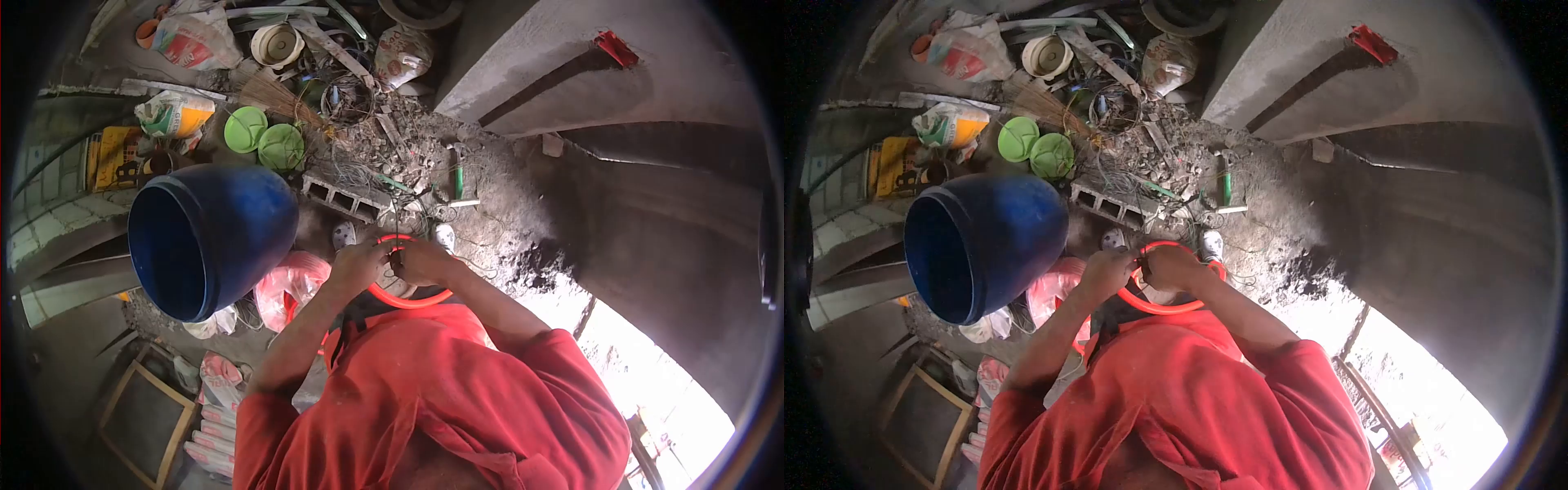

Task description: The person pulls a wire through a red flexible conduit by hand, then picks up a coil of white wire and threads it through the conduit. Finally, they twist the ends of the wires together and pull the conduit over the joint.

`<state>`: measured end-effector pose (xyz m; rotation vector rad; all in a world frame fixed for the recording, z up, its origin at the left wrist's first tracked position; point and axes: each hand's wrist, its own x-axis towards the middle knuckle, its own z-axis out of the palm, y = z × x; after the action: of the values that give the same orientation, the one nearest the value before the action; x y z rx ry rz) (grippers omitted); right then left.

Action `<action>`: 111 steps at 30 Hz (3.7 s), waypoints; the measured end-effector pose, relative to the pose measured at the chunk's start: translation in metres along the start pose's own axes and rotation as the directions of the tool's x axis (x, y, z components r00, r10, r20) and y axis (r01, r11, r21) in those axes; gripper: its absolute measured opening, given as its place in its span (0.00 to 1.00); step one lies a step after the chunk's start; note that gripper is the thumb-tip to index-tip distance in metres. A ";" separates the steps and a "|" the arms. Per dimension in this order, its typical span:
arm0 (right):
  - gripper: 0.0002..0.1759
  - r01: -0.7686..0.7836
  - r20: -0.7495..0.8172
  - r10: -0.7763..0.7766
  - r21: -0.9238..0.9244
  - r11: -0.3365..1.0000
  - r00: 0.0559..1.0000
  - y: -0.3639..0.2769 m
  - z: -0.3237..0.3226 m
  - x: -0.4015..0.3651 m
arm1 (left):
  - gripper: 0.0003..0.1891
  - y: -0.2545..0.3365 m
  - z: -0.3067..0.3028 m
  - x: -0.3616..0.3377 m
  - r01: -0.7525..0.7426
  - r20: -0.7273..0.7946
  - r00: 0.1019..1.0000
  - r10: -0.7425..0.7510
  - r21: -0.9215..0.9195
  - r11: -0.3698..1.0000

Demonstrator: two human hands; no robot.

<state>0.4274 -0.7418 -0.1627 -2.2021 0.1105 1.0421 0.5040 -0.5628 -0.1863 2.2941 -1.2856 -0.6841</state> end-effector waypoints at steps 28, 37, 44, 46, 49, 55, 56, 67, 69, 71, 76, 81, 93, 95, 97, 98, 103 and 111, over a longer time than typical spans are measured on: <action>0.20 -0.374 -0.223 0.857 0.828 0.418 0.465 0.307 0.107 -0.099 | 0.32 -0.255 0.001 0.103 0.640 0.099 0.725 -0.681 -0.464 0.613; 0.24 -0.514 -0.301 0.809 0.648 0.562 0.505 0.294 0.201 -0.149 | 0.19 -0.264 0.195 0.288 0.239 0.297 0.935 -0.194 -0.124 0.963; 0.19 -0.532 0.117 0.982 0.847 -0.021 0.148 0.269 0.237 -0.207 | 0.16 -0.286 0.381 0.427 0.413 0.028 0.855 -0.517 -0.640 0.648; 0.19 -0.502 0.138 0.984 0.863 -0.062 0.116 0.252 0.262 -0.221 | 0.20 -0.292 0.403 0.453 0.398 0.103 0.865 -0.491 -0.737 0.547; 0.19 -0.476 0.160 0.980 0.875 -0.084 0.121 0.225 0.291 -0.222 | 0.21 -0.306 0.428 0.481 0.401 0.189 0.870 -0.455 -0.808 0.432; 0.18 -0.512 0.283 0.940 0.845 -0.152 0.189 0.205 0.313 -0.186 | 0.23 -0.293 0.439 0.494 0.425 0.295 0.902 -0.314 -0.731 0.534; 0.17 -0.478 0.268 0.941 0.867 -0.143 0.206 0.208 0.314 -0.181 | 0.20 -0.285 0.444 0.485 0.382 0.311 0.895 -0.321 -0.904 0.191; 0.17 -0.295 0.065 0.964 0.955 0.014 0.256 0.237 0.225 -0.157 | 0.09 -0.169 0.132 0.248 0.187 0.149 0.811 -0.566 -0.982 0.008; 0.20 -0.391 -0.547 0.760 0.652 0.649 0.351 0.251 0.222 -0.159 | 0.11 -0.144 0.025 0.211 0.293 0.073 0.735 -0.675 -0.931 0.219; 0.18 -0.268 -0.439 0.835 0.804 0.530 0.332 0.239 0.155 -0.155 | 0.13 -0.125 -0.074 0.156 0.331 -0.262 0.834 -0.486 -0.467 0.820; 0.19 0.020 -0.675 0.572 0.655 0.756 0.467 0.245 0.042 -0.144 | 0.17 -0.016 -0.275 0.021 -0.211 -0.476 0.653 -0.589 -0.861 0.462; 0.20 0.295 -0.798 0.219 0.439 0.849 0.561 0.221 -0.024 -0.128 | 0.20 0.127 -0.356 -0.125 -0.494 -0.674 0.524 -0.520 -0.738 0.459; 0.17 -0.192 -0.967 -0.193 -0.224 0.955 0.168 0.195 -0.039 -0.114 | 0.27 0.203 -0.092 -0.209 0.159 -0.491 0.465 -0.737 -0.772 0.615; 0.16 0.407 -0.845 0.040 0.298 0.864 0.533 0.113 -0.040 -0.157 | 0.25 0.206 -0.045 -0.243 0.034 -0.512 0.549 -0.660 -0.776 0.630; 0.16 0.521 -0.425 -0.330 0.492 0.697 0.843 0.063 0.006 -0.194 | 0.22 0.217 -0.011 -0.278 -0.176 -0.463 0.519 -0.719 -0.881 0.440; 0.19 0.573 -0.256 -0.516 0.452 0.684 0.818 0.050 0.051 -0.183 | 0.20 0.215 0.000 -0.300 -0.353 -0.387 0.511 -0.768 -0.909 0.224; 0.43 0.849 -0.225 -0.842 -0.093 0.520 0.491 -0.130 0.290 -0.197 | 0.19 0.214 0.014 -0.405 -0.579 -0.252 0.637 -0.728 -0.780 -0.236; 0.12 0.407 -0.531 -0.597 -0.440 0.800 0.601 -0.059 0.302 -0.190 | 0.16 0.183 -0.097 -0.548 -0.685 -0.557 0.521 -0.646 -0.725 0.072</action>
<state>0.1234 -0.5493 -0.1284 -2.5319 -0.3743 -0.0786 0.1947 -0.1645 0.1115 0.8634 0.0077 -0.0862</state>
